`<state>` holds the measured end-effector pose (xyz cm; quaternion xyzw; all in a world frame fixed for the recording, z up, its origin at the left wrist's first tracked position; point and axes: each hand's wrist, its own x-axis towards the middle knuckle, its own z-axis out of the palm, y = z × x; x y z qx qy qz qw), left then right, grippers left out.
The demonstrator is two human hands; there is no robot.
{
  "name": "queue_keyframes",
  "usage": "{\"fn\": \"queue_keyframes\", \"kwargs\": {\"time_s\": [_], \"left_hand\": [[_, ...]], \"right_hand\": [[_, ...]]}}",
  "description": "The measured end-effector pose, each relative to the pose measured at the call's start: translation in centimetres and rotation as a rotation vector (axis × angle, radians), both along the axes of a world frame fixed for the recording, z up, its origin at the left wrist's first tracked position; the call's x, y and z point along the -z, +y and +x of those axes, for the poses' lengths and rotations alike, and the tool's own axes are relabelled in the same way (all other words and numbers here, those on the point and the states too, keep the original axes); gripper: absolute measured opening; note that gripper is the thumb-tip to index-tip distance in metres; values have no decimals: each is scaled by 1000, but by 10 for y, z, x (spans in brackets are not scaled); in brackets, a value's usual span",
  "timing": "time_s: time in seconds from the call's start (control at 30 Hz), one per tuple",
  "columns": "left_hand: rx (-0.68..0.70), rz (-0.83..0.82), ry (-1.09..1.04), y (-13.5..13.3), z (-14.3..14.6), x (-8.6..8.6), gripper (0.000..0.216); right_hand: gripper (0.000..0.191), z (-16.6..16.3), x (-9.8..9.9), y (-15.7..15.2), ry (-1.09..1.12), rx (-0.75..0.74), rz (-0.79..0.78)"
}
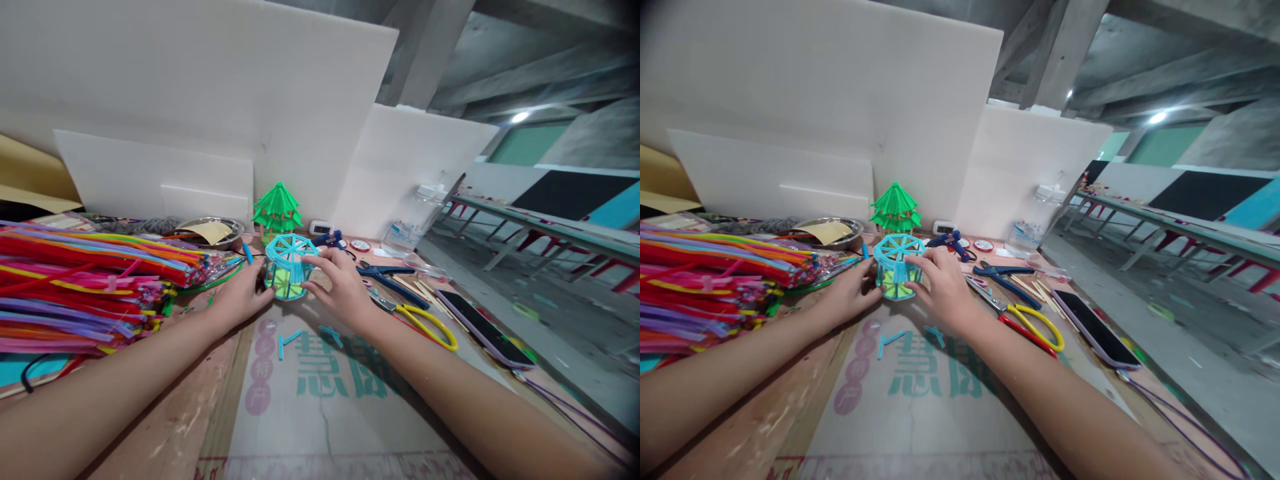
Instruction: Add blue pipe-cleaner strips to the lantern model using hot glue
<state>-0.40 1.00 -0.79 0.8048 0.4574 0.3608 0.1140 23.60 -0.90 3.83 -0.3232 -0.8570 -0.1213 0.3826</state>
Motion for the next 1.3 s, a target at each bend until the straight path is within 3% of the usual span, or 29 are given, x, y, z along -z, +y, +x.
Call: {"fn": "queue_keyframes", "kwargs": {"time_s": [0.3,0.6,0.7,0.87,0.97,1.1,1.3], "left_hand": [[3,-1,-57,-1,1,0,29],[-26,-45,-117,-7,4,-6,41],[-37,-56,-107,-7,4,-7,41],[-26,-52,-115,-6,4,-6,39],[-13,-40,-115,-4,4,-3,38],[-33,-50,-99,-2,2,-1,37],[-26,-53,-116,-1,2,1,35]], "right_hand": [[44,0,-2,1,-55,30,33],[49,1,-5,4,-84,5,114],[46,3,-17,-2,-37,-6,96],[24,9,-49,-21,83,13,10],[16,13,-55,-25,58,6,-71],[13,23,-44,-30,-44,-56,-225],[20,19,-10,-57,-349,-168,-450]]}}
